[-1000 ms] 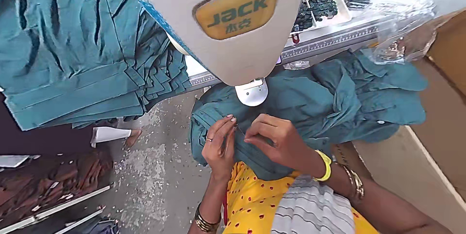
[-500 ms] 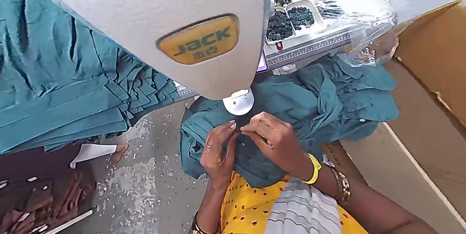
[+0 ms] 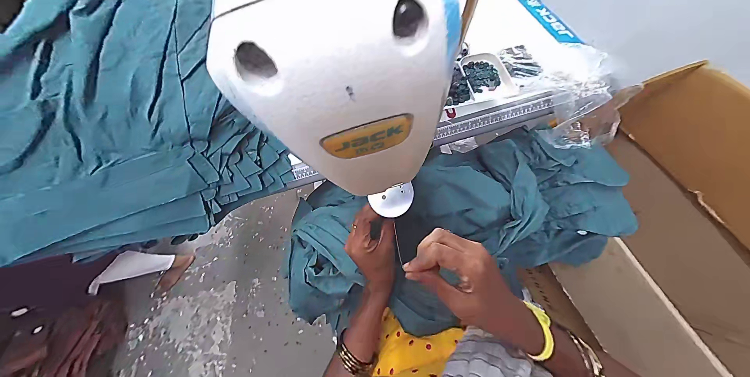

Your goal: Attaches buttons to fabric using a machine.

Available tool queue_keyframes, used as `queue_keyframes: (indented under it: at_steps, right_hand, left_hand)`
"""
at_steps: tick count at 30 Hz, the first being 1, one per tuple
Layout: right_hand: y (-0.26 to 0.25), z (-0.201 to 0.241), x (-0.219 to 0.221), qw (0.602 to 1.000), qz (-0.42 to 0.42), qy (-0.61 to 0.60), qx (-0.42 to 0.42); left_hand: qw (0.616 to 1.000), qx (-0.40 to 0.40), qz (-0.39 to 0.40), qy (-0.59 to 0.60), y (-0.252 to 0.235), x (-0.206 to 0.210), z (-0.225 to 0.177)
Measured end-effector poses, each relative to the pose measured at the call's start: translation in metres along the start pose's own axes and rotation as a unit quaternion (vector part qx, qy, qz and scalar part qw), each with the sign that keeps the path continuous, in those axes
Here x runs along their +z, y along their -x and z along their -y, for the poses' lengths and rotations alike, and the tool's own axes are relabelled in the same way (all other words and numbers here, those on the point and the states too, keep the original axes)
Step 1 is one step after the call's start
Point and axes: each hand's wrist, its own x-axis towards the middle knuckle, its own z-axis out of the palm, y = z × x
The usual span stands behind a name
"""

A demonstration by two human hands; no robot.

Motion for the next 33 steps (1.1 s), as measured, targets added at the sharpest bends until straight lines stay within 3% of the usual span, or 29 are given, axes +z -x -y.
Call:
queue_keyframes:
  at_steps: [3,13,20,26,29,31,33]
  right_hand:
    - [0.002,-0.005,-0.006,0.999,-0.033,0.007,0.031]
    - [0.007,-0.023,-0.03,0.988,-0.102,0.085,0.075]
    - [-0.011,-0.059,-0.059,0.967,-0.132,0.17,0.136]
    - [-0.043,-0.122,-0.063,0.926,-0.058,0.189,0.321]
    - [-0.061,-0.152,-0.048,0.918,-0.029,0.134,0.372]
    - [-0.071,-0.16,-0.038,0.913,-0.059,0.017,0.404]
    - [-0.081,-0.162,-0.032,0.883,-0.092,-0.133,0.441]
  left_hand:
    - [0.999,-0.02,-0.045,-0.02,0.0,0.014,0.001]
    - [0.984,0.042,-0.078,-0.156,-0.019,0.014,0.01]
    - [0.985,0.006,-0.011,-0.174,-0.04,0.001,0.01]
    - [0.952,0.003,0.061,-0.3,-0.04,0.006,-0.009]
    - [0.95,-0.007,0.058,-0.307,-0.037,0.011,-0.011]
    - [0.95,-0.008,0.069,-0.305,-0.039,0.008,-0.013]
    - [0.956,-0.003,0.096,-0.279,-0.043,0.001,-0.013]
